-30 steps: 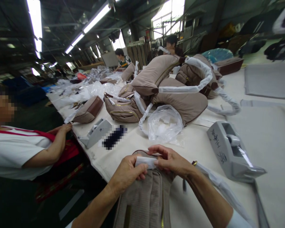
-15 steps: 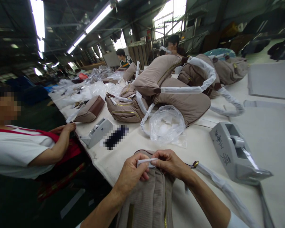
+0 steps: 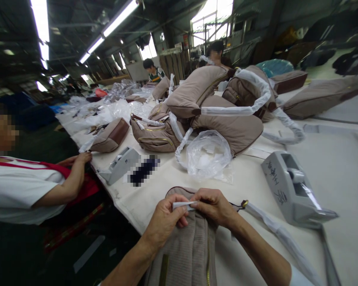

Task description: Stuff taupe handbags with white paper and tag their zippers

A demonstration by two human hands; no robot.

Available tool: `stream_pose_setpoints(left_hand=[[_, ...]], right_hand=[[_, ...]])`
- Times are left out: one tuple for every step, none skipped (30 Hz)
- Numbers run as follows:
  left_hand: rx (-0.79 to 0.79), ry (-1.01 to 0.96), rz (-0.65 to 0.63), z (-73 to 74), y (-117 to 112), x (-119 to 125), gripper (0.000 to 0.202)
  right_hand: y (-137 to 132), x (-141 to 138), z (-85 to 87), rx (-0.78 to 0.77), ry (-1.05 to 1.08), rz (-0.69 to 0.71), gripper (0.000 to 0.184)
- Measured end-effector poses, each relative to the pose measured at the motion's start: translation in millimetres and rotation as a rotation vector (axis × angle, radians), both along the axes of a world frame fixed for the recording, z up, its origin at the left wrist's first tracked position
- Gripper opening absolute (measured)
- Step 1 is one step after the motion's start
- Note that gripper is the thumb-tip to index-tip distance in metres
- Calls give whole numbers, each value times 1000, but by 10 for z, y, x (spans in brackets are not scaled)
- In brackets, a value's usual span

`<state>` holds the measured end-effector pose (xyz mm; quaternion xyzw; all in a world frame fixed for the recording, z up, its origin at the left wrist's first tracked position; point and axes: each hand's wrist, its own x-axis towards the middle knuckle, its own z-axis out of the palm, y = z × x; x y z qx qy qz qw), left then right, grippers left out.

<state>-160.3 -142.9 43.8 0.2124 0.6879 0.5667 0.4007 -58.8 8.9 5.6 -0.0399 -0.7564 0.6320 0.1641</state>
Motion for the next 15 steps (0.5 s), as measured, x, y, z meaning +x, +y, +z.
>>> stream_pose_setpoints(left_hand=[[-4, 5, 5, -11, 5, 9, 19], [-9, 8, 10, -20, 10, 18, 19], [-15, 5, 16, -26, 15, 27, 19], [-21, -1, 26, -30, 20, 36, 19], [-26, -9, 32, -31, 25, 44, 19], [-29, -19, 35, -29, 29, 53, 19], [-31, -33, 36, -24, 32, 63, 19], [-34, -50, 38, -18, 33, 74, 19], [-38, -69, 42, -10, 33, 87, 19], [-39, -94, 48, -2, 29, 99, 18], [-38, -128, 56, 7, 21, 109, 18], [-37, -167, 64, 15, 8, 115, 18], [-36, -206, 65, 22, -9, 115, 18], [-33, -242, 58, 31, -28, 108, 19], [-27, -283, 34, 40, -46, 93, 20]], right_hand=[[12, 32, 23, 58, 27, 23, 26], [23, 67, 49, 118, 49, 51, 26], [33, 104, 76, 184, 71, 81, 26], [39, 139, 102, 255, 90, 103, 27], [41, 171, 125, 331, 106, 123, 28], [38, 197, 141, 408, 119, 134, 29], [30, 218, 147, 484, 124, 140, 30], [17, 231, 144, 560, 126, 137, 30], [0, 239, 129, 633, 133, 116, 30], [-21, 242, 105, 698, 140, 86, 28], [-43, 242, 73, 753, 156, 50, 26], [-66, 241, 36, 798, 180, 8, 25], [-90, 241, -2, 830, 211, -28, 24], [-112, 243, -39, 849, 242, -57, 24], [-133, 248, -72, 859, 271, -80, 25]])
